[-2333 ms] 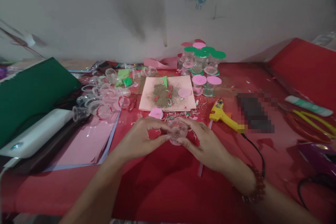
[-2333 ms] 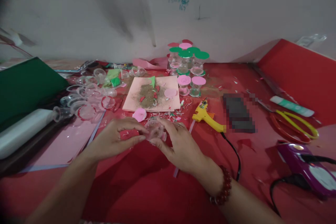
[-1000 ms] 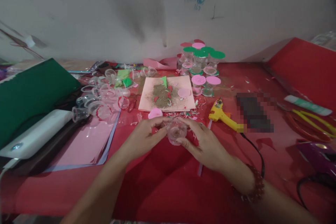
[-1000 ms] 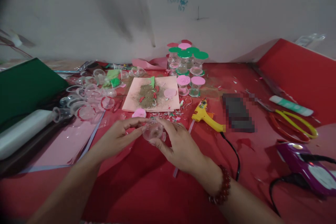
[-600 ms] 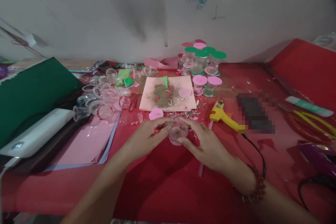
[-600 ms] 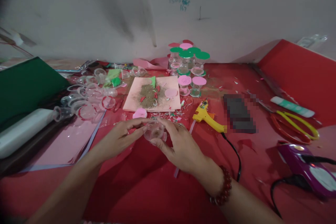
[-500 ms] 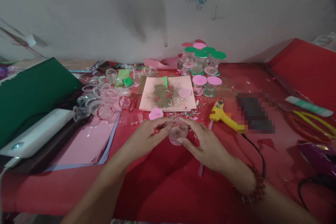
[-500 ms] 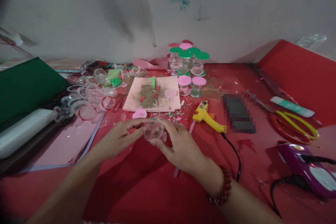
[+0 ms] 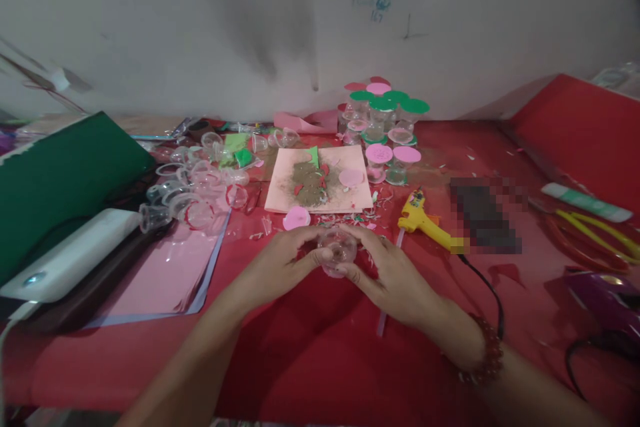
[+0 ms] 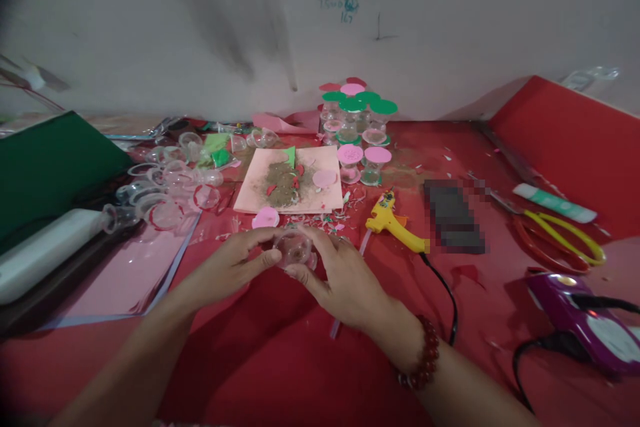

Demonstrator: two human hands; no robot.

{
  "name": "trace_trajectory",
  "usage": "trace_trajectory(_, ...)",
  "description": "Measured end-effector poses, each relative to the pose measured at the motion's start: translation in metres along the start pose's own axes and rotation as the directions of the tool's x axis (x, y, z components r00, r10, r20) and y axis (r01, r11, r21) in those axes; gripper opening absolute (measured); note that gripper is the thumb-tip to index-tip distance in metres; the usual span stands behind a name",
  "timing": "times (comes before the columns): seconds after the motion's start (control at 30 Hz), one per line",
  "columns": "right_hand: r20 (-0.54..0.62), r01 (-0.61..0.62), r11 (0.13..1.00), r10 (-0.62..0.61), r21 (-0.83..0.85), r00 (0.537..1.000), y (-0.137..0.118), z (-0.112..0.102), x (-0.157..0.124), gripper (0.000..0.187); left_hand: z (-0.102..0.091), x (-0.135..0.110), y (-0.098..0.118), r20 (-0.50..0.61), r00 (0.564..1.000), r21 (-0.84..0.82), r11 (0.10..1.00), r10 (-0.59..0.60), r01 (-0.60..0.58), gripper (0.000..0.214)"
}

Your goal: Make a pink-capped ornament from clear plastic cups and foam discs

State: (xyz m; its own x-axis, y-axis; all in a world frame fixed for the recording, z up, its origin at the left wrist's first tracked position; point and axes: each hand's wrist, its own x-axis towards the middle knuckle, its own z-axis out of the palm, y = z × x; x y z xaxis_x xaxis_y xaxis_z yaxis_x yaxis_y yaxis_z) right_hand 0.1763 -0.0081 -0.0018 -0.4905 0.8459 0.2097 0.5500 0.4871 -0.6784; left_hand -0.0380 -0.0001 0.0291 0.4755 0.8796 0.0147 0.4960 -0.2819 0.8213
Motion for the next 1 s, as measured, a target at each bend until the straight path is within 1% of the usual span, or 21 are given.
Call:
trace_trajectory(0.23, -0.005, -0.003, 1.0, 0.003, 0.007, 1.0, -0.004, -0.003, 0.001, 0.053, 0.002, -0.001, -0.007, -0.003, 1.0, 0.039, 0.999, 0.015, -0.015, 0.038)
trace_trajectory(0.43, 0.006, -0.006, 1.0, 0.006, 0.007, 1.0, -0.002, -0.001, 0.001, 0.053, 0.002, -0.001, -0.007, 0.0, 1.0, 0.048, 0.999, 0.011, -0.011, 0.041)
trace_trajectory(0.67, -0.003, 0.001, 1.0, -0.001, -0.03, 1.0, 0.004, 0.002, -0.001, 0.055, 0.003, 0.0, -0.001, -0.046, 0.997, 0.024, 0.998, -0.06, 0.061, 0.057)
trace_trajectory(0.87, 0.003, 0.019, 0.999, -0.019, -0.028, 1.0, 0.0, -0.001, 0.0, 0.055, 0.001, 0.0, 0.003, -0.004, 1.0, -0.007, 1.0, -0.027, 0.027, 0.057)
trace_trajectory(1.0, 0.005, 0.015, 0.999, -0.015, -0.032, 1.0, -0.001, -0.001, 0.001, 0.055, 0.0, 0.0, 0.003, 0.012, 0.999, 0.001, 1.0, -0.029, 0.029, 0.056)
